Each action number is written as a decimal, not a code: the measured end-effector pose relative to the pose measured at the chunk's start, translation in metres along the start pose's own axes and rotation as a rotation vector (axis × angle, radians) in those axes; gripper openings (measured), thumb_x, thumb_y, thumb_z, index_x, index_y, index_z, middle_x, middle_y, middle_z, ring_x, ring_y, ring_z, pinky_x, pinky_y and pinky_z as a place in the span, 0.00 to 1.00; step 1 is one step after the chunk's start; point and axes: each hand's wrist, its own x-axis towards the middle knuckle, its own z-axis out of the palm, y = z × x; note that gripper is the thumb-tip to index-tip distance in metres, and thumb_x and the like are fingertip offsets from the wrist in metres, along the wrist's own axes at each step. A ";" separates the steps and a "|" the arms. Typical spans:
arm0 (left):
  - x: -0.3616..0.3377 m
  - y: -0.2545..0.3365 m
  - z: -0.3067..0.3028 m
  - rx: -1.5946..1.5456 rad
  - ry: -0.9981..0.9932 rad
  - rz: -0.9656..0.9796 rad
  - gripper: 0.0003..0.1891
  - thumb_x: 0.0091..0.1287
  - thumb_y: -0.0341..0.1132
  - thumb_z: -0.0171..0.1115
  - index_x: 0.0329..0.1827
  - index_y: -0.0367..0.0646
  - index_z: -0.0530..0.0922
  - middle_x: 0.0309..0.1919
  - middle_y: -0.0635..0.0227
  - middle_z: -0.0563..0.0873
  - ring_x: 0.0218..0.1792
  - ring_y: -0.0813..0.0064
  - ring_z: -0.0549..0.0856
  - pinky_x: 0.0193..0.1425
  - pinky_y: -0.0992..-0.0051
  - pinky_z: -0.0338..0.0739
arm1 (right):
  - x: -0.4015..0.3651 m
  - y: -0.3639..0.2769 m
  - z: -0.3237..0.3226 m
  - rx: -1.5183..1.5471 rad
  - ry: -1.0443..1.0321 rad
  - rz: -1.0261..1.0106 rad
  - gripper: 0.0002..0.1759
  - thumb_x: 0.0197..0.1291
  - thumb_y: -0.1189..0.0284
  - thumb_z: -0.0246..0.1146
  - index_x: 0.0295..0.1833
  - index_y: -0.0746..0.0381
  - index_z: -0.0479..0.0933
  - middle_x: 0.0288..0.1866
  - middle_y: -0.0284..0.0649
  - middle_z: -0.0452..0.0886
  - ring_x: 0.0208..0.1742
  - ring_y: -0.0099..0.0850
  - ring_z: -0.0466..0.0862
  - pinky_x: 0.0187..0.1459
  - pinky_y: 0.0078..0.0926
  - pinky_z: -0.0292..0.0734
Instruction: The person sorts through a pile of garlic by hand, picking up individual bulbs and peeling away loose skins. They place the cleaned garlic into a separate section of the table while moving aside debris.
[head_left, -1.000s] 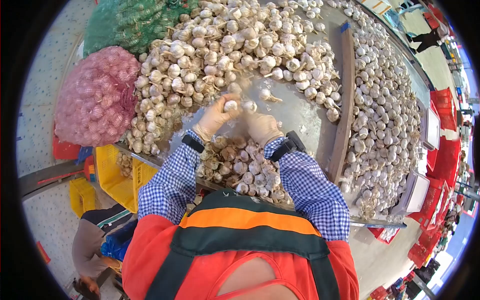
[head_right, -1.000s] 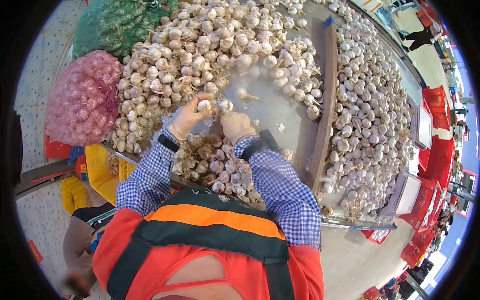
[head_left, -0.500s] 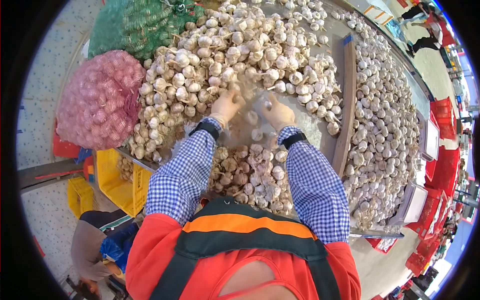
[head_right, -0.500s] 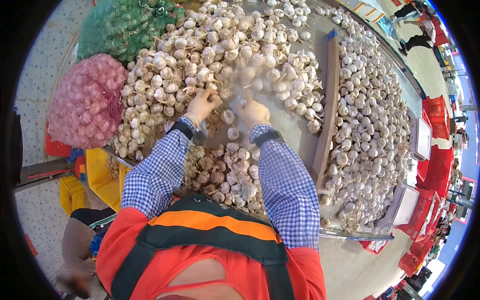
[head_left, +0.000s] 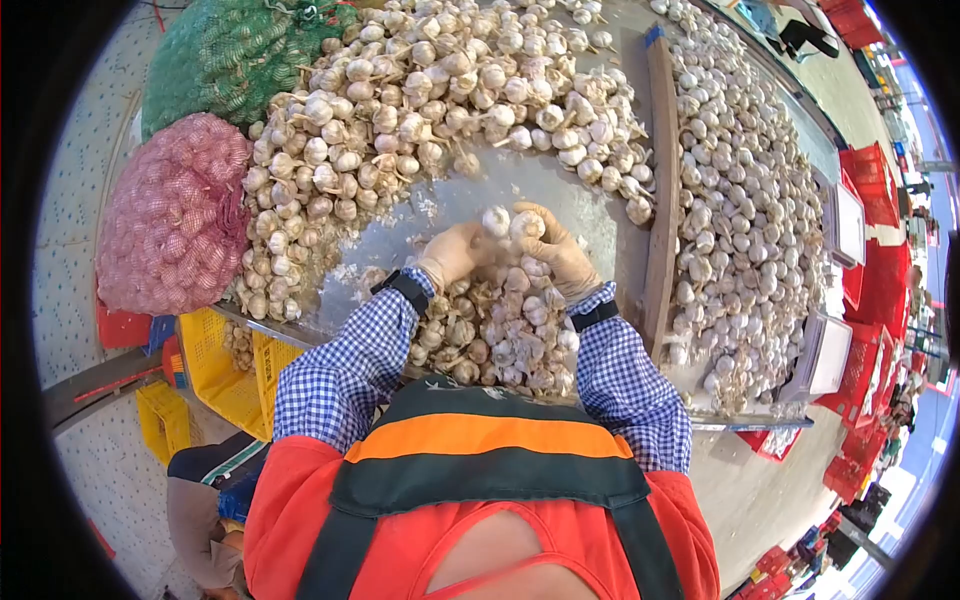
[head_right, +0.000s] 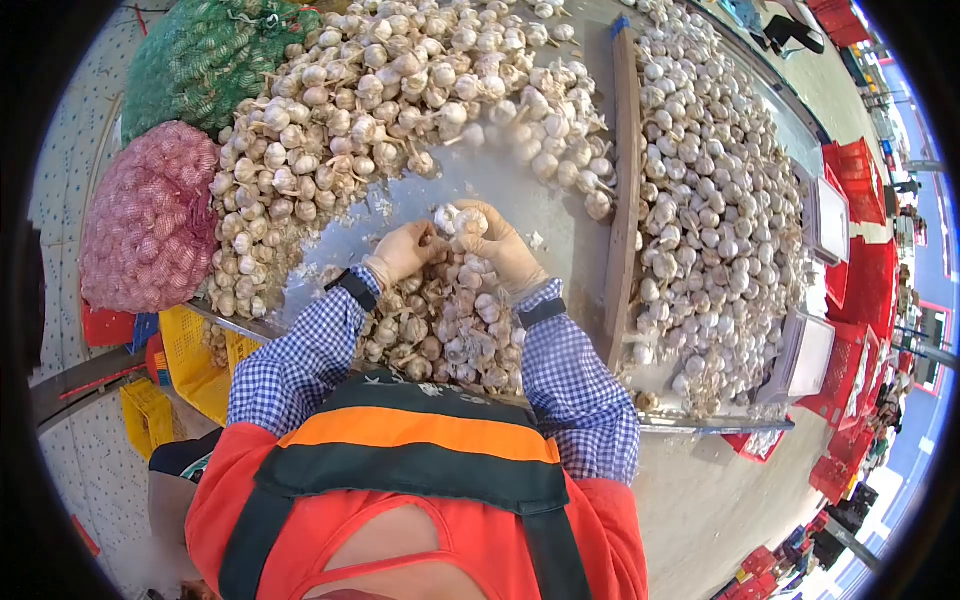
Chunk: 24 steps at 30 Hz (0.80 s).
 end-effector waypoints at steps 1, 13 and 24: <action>-0.004 0.003 -0.003 -0.061 -0.055 -0.057 0.24 0.64 0.50 0.62 0.54 0.41 0.76 0.46 0.50 0.83 0.45 0.53 0.84 0.52 0.63 0.77 | -0.008 0.003 0.000 0.004 0.008 -0.003 0.24 0.62 0.76 0.64 0.64 0.58 0.69 0.43 0.36 0.79 0.35 0.24 0.82 0.36 0.21 0.81; -0.043 0.039 0.034 -0.800 0.061 0.342 0.29 0.77 0.50 0.45 0.69 0.34 0.64 0.64 0.54 0.74 0.65 0.66 0.72 0.70 0.71 0.66 | -0.054 0.061 0.020 0.449 0.119 -0.141 0.33 0.68 0.65 0.59 0.74 0.59 0.56 0.58 0.45 0.76 0.53 0.33 0.81 0.39 0.23 0.81; -0.044 0.086 0.011 -0.449 0.020 0.391 0.25 0.73 0.50 0.51 0.64 0.40 0.71 0.53 0.55 0.81 0.55 0.58 0.79 0.60 0.66 0.73 | -0.087 0.040 0.009 0.764 0.089 -0.276 0.34 0.63 0.40 0.56 0.64 0.53 0.70 0.51 0.39 0.78 0.35 0.24 0.80 0.24 0.11 0.78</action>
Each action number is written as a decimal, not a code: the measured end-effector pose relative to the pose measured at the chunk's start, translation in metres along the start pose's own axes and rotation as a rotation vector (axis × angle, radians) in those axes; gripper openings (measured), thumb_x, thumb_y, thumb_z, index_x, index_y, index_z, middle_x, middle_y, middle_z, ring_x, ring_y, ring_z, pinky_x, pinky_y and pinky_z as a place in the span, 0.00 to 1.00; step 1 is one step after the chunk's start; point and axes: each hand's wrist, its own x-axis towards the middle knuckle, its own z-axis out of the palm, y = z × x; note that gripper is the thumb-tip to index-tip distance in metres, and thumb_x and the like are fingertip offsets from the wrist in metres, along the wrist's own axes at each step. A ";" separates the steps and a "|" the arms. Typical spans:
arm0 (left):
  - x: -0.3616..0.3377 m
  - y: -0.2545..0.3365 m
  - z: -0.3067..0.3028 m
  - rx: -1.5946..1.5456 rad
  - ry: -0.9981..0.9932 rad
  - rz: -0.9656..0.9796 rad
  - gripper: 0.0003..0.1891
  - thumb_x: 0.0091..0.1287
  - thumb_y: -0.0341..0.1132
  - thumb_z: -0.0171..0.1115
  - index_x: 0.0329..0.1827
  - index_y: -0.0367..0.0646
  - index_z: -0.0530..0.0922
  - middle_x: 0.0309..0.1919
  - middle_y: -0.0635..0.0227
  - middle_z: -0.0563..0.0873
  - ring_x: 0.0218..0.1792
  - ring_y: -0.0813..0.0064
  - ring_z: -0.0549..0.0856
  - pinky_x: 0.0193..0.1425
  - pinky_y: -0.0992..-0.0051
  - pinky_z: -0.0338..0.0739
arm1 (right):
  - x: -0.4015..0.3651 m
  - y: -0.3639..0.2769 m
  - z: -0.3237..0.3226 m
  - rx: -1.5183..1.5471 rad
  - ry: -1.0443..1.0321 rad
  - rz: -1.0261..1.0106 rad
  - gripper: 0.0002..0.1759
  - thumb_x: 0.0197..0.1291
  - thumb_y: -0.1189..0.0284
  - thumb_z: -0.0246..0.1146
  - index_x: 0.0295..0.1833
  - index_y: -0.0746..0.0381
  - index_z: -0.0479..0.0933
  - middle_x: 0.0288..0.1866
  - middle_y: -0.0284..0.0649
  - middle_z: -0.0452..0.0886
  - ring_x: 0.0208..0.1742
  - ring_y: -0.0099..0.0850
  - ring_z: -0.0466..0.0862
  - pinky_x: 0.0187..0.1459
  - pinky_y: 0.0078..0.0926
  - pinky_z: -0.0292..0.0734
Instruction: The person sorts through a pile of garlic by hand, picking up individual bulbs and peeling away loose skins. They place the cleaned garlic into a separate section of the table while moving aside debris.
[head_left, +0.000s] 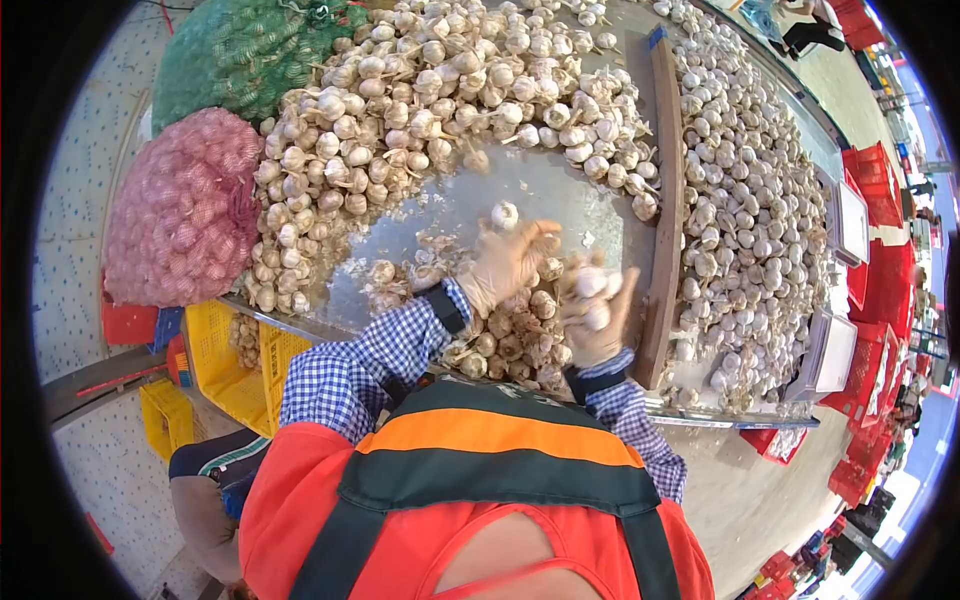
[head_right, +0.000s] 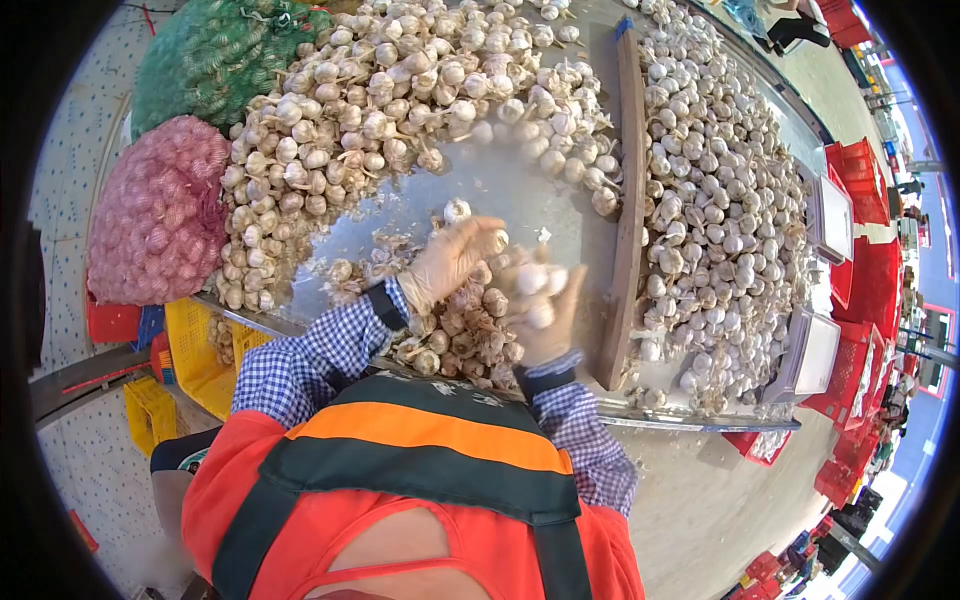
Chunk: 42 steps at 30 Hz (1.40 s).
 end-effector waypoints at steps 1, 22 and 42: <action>0.006 -0.004 -0.011 0.399 0.093 0.052 0.21 0.71 0.47 0.54 0.59 0.42 0.75 0.50 0.56 0.82 0.51 0.56 0.81 0.57 0.64 0.75 | 0.005 -0.016 0.017 -0.109 0.074 -0.116 0.34 0.60 0.36 0.55 0.59 0.51 0.73 0.51 0.39 0.78 0.32 0.22 0.80 0.21 0.09 0.78; 0.093 -0.063 -0.105 0.816 0.260 -0.340 0.19 0.65 0.51 0.54 0.54 0.52 0.75 0.35 0.55 0.87 0.37 0.51 0.86 0.42 0.56 0.79 | 0.181 0.052 -0.005 -2.679 -0.241 -0.242 0.15 0.56 0.71 0.60 0.50 0.58 0.80 0.45 0.48 0.83 0.49 0.46 0.82 0.50 0.41 0.78; 0.008 -0.062 -0.069 -0.403 -0.215 -0.312 0.28 0.72 0.46 0.55 0.73 0.48 0.63 0.52 0.58 0.82 0.46 0.73 0.84 0.49 0.77 0.78 | 0.192 -0.036 0.009 -2.298 0.157 0.069 0.26 0.61 0.54 0.61 0.55 0.63 0.76 0.35 0.46 0.84 0.37 0.37 0.86 0.38 0.35 0.80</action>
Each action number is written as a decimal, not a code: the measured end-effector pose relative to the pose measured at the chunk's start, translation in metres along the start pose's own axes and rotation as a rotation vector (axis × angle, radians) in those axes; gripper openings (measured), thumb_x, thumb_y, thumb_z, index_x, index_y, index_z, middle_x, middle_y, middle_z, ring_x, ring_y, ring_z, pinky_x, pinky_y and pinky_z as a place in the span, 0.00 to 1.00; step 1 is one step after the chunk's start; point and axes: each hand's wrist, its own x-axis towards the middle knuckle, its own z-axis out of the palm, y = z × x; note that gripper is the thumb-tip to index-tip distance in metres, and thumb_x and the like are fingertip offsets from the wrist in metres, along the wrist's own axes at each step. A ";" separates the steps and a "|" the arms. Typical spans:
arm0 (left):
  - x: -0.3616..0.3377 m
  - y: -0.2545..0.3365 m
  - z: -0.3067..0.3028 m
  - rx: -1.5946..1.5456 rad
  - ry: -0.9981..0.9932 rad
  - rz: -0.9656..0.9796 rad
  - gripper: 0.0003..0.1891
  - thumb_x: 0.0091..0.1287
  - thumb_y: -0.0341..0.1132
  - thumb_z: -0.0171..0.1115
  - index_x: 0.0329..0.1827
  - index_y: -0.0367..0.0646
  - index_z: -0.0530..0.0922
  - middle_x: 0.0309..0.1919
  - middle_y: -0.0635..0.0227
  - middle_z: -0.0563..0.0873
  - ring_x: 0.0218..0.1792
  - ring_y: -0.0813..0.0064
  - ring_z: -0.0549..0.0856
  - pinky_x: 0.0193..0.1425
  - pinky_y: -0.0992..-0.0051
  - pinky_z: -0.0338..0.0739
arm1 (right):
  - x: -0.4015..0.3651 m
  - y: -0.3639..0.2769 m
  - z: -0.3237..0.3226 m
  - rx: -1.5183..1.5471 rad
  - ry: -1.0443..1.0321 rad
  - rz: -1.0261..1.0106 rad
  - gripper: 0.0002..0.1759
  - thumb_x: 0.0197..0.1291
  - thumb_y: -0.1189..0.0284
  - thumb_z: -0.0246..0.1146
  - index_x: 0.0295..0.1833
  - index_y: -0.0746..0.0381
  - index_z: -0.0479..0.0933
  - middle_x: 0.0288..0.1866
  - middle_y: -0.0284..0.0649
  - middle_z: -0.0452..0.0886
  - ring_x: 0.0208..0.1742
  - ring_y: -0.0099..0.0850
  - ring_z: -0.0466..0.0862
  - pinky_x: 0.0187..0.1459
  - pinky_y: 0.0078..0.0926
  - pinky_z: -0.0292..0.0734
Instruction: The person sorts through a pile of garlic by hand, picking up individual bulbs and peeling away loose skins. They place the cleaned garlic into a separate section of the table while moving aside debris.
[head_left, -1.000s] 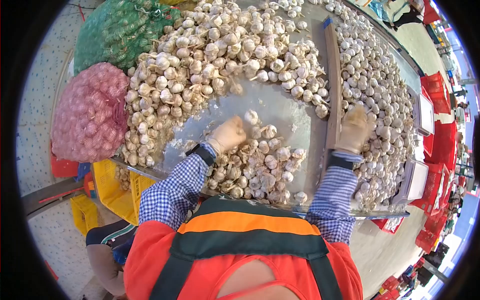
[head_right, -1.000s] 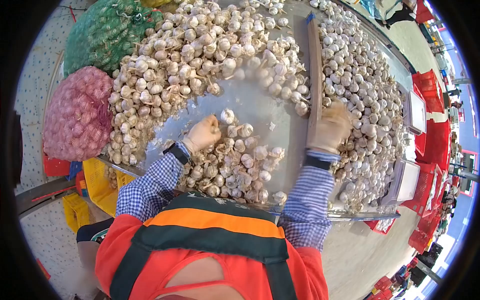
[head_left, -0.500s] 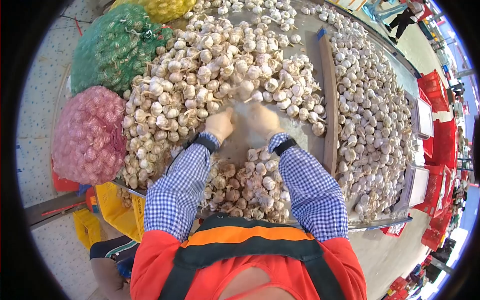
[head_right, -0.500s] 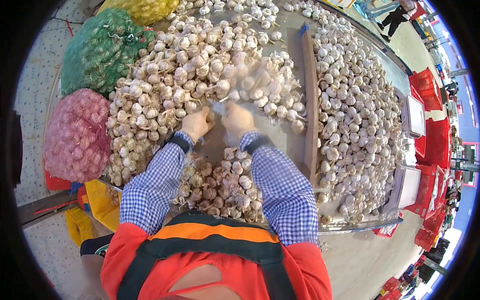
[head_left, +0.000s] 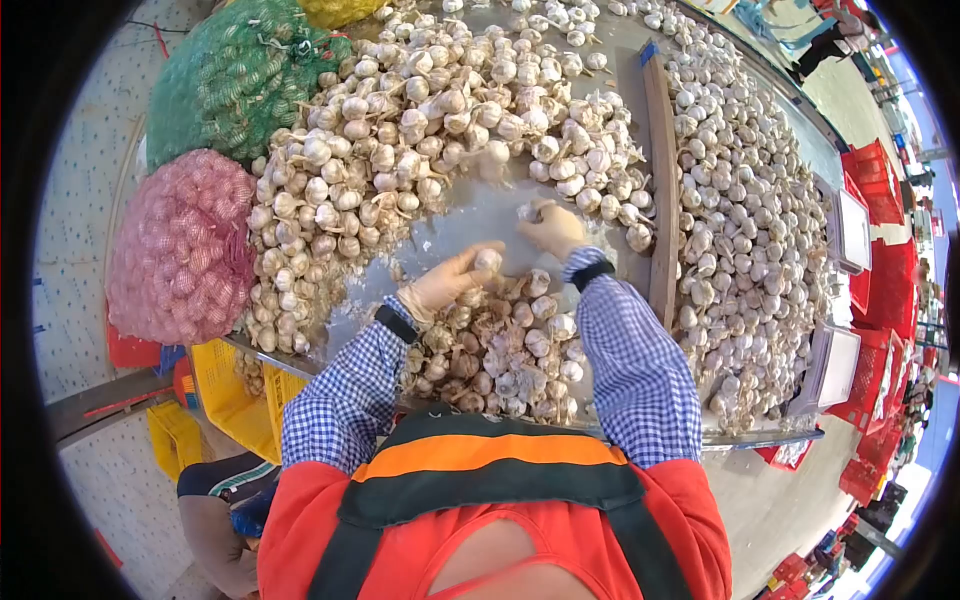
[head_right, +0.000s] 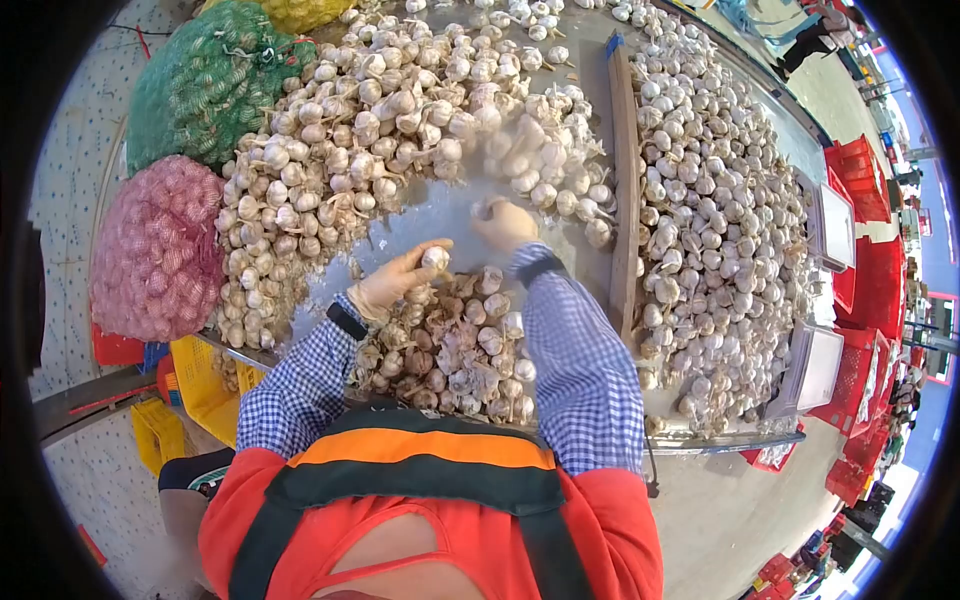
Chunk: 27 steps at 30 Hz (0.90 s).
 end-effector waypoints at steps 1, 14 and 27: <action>-0.007 0.005 0.003 -0.252 -0.032 0.039 0.27 0.73 0.41 0.55 0.73 0.47 0.62 0.51 0.58 0.82 0.41 0.79 0.84 0.43 0.82 0.80 | -0.013 0.006 0.000 -0.001 0.001 -0.002 0.26 0.61 0.54 0.61 0.55 0.63 0.76 0.35 0.46 0.84 0.37 0.37 0.86 0.38 0.35 0.80; -0.011 0.035 0.075 -0.748 -0.005 0.140 0.23 0.72 0.45 0.52 0.58 0.34 0.74 0.41 0.62 0.84 0.35 0.76 0.83 0.39 0.80 0.82 | -0.152 -0.025 0.015 2.218 -0.024 0.012 0.30 0.69 0.50 0.51 0.51 0.71 0.76 0.56 0.52 0.80 0.59 0.43 0.79 0.61 0.34 0.75; 0.020 0.024 0.115 0.816 0.234 0.288 0.22 0.72 0.48 0.54 0.57 0.39 0.77 0.51 0.53 0.81 0.52 0.61 0.80 0.58 0.68 0.73 | -0.176 0.018 0.082 1.845 0.219 0.040 0.41 0.58 0.84 0.62 0.73 0.59 0.50 0.64 0.43 0.70 0.62 0.31 0.75 0.61 0.29 0.76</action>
